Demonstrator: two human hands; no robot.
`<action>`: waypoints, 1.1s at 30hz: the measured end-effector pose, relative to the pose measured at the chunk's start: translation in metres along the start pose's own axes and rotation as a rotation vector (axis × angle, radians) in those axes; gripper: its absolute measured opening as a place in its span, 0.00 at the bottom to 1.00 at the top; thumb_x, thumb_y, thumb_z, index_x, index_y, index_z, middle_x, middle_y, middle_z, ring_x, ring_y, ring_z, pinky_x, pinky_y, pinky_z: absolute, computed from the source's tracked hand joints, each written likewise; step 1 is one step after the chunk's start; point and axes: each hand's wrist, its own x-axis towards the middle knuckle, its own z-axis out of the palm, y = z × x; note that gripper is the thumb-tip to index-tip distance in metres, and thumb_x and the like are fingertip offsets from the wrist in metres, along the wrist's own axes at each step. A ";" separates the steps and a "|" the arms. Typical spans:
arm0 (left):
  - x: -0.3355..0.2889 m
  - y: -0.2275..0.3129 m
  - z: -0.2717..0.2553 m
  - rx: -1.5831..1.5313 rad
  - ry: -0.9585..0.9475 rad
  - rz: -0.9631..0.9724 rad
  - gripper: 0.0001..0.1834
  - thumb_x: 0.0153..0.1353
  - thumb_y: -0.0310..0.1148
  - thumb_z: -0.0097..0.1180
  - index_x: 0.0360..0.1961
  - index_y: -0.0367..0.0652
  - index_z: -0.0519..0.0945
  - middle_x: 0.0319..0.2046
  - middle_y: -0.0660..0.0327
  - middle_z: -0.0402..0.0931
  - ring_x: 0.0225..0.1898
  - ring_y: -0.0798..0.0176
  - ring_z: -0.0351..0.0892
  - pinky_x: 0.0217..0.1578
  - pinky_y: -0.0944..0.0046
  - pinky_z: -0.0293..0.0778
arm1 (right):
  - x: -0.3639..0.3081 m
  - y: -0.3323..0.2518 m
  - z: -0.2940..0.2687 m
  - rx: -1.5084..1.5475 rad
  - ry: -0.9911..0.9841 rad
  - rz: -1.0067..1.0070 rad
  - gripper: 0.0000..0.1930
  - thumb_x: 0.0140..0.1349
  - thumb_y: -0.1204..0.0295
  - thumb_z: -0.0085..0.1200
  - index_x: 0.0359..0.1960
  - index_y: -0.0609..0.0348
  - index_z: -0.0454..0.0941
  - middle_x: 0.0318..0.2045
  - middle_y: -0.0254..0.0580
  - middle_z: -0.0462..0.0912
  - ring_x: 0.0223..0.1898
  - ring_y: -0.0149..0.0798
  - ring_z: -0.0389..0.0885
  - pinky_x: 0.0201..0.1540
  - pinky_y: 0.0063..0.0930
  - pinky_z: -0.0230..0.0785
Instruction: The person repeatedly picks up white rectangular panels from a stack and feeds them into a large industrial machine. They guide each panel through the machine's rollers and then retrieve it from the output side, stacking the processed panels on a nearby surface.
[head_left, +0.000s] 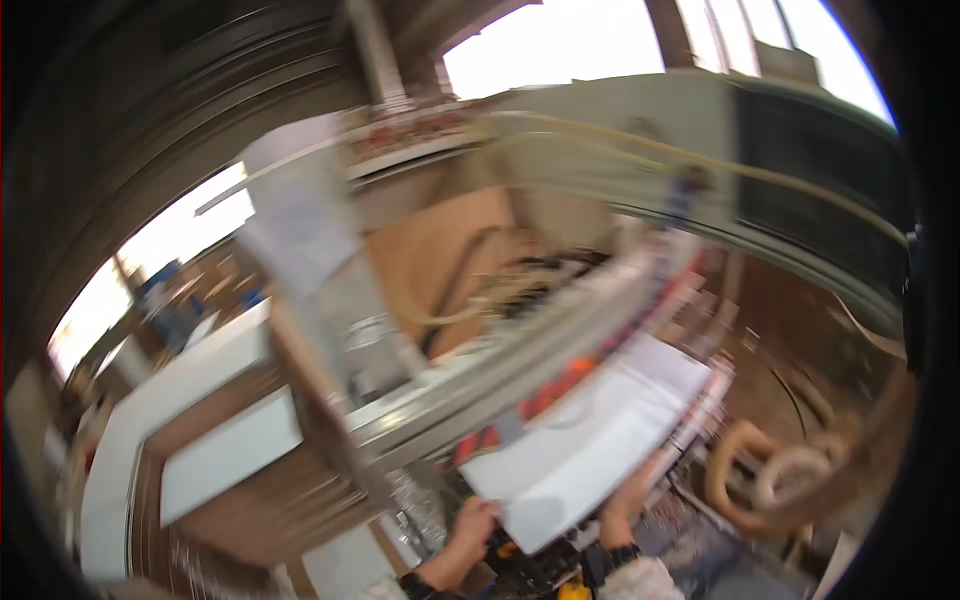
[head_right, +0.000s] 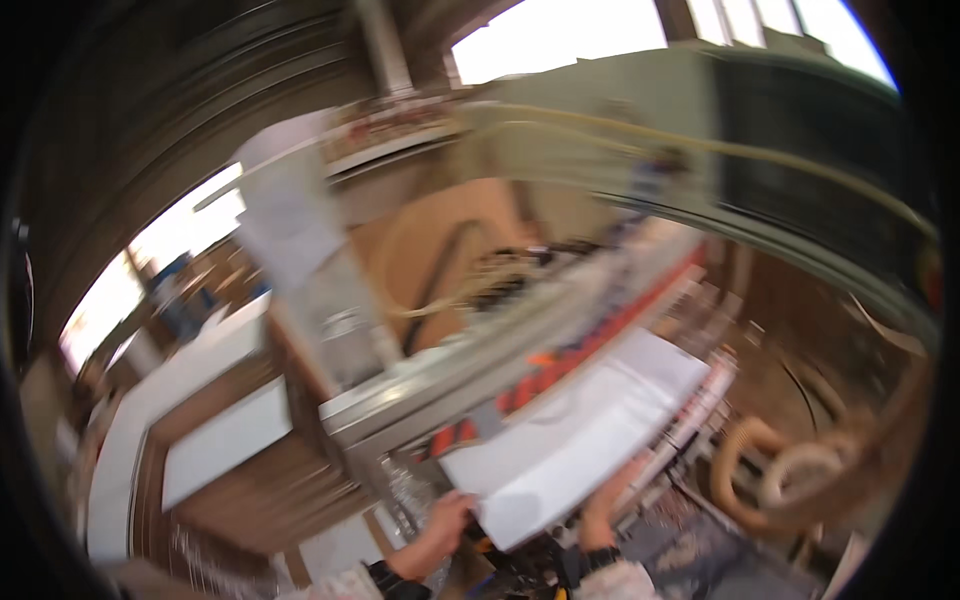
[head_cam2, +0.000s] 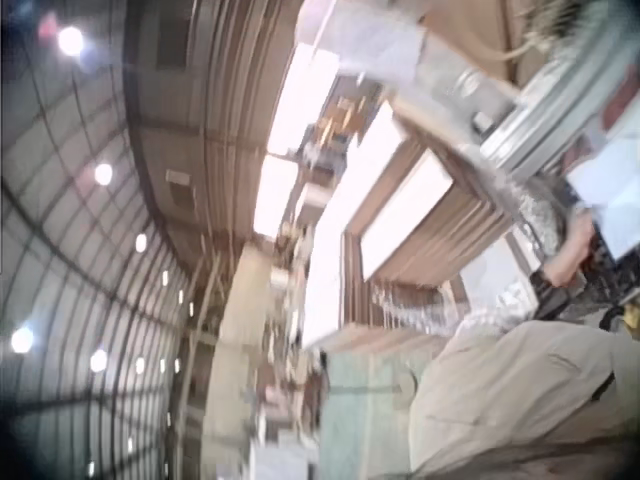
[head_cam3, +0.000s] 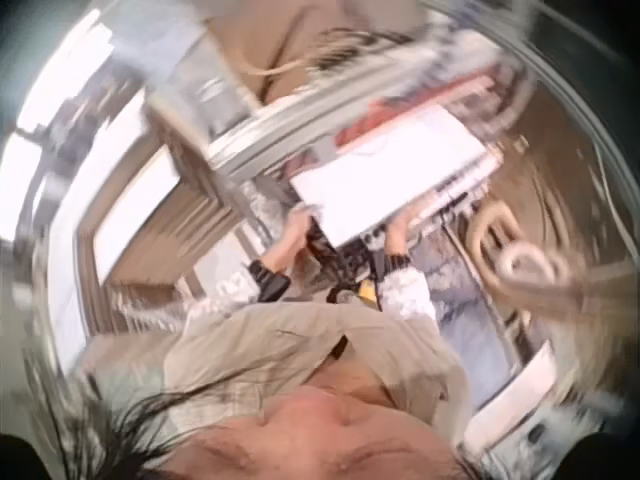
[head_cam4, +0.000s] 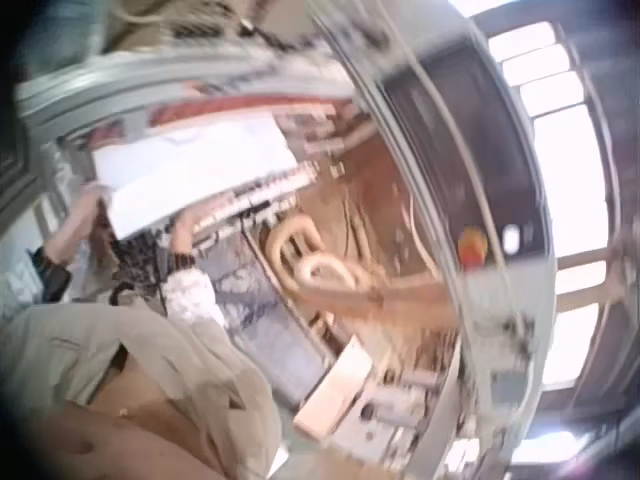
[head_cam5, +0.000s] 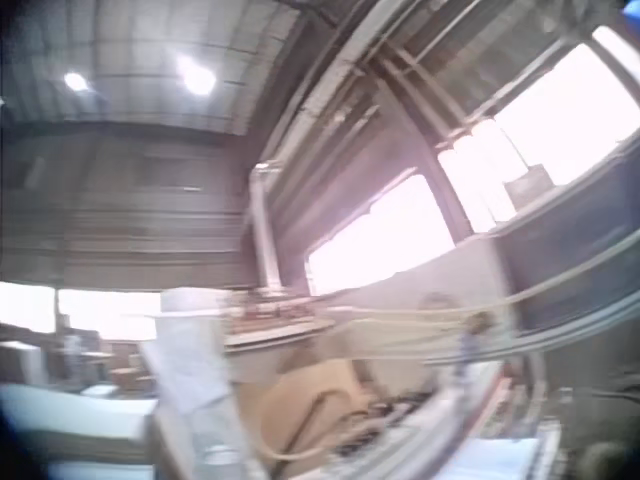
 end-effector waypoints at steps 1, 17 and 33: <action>0.006 -0.015 0.003 0.208 0.008 0.132 0.12 0.55 0.33 0.52 0.38 0.39 0.76 0.29 0.59 0.76 0.31 0.64 0.73 0.33 0.67 0.67 | -0.001 -0.001 -0.009 -0.009 0.021 -0.021 0.31 0.65 0.52 0.34 0.63 0.61 0.49 0.58 0.50 0.59 0.56 0.40 0.59 0.57 0.27 0.53; -0.012 0.035 -0.021 0.557 -0.205 0.092 0.27 0.60 0.44 0.43 0.55 0.36 0.62 0.43 0.45 0.72 0.45 0.48 0.72 0.46 0.61 0.65 | 0.004 -0.005 0.010 0.019 -0.016 -0.213 0.24 0.68 0.66 0.28 0.64 0.60 0.45 0.61 0.53 0.54 0.59 0.43 0.58 0.61 0.30 0.49; -0.017 0.004 -0.041 0.021 -0.524 -0.043 0.24 0.59 0.29 0.47 0.57 0.35 0.61 0.42 0.62 0.70 0.34 0.71 0.70 0.34 0.72 0.68 | -0.013 -0.026 0.006 -0.552 0.128 -0.311 0.24 0.63 0.63 0.38 0.58 0.62 0.59 0.52 0.56 0.66 0.55 0.50 0.63 0.58 0.35 0.53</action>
